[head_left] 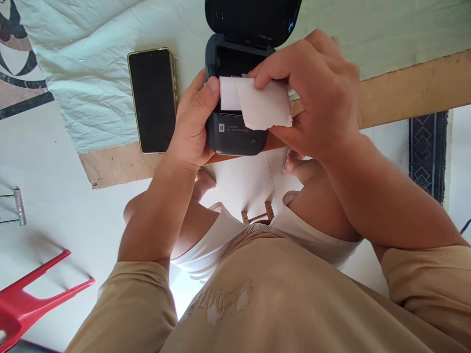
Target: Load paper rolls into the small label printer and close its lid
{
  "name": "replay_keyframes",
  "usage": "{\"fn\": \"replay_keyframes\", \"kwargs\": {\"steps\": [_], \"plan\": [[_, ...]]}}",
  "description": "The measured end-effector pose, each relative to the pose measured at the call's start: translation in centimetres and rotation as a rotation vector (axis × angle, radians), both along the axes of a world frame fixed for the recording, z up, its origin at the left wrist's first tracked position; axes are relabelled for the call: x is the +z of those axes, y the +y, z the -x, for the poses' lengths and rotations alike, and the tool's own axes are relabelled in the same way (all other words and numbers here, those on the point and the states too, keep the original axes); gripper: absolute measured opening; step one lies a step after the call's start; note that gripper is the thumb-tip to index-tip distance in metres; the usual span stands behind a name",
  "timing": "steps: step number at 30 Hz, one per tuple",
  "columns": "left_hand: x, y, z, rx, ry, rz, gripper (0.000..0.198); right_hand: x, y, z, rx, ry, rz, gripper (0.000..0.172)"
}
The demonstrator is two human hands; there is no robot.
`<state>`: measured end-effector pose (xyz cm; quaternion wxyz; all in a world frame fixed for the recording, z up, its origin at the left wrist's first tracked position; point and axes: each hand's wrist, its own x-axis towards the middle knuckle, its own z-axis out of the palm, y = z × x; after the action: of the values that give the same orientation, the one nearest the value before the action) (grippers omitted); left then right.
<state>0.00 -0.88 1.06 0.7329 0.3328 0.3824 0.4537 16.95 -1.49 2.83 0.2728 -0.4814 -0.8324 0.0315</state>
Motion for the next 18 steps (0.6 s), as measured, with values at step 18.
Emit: {"fn": "replay_keyframes", "kwargs": {"steps": [18], "plan": [[0.27, 0.06, -0.36, 0.047, 0.032, -0.037, 0.013, 0.26, -0.42, 1.01, -0.102, 0.050, 0.011, 0.025]]}}
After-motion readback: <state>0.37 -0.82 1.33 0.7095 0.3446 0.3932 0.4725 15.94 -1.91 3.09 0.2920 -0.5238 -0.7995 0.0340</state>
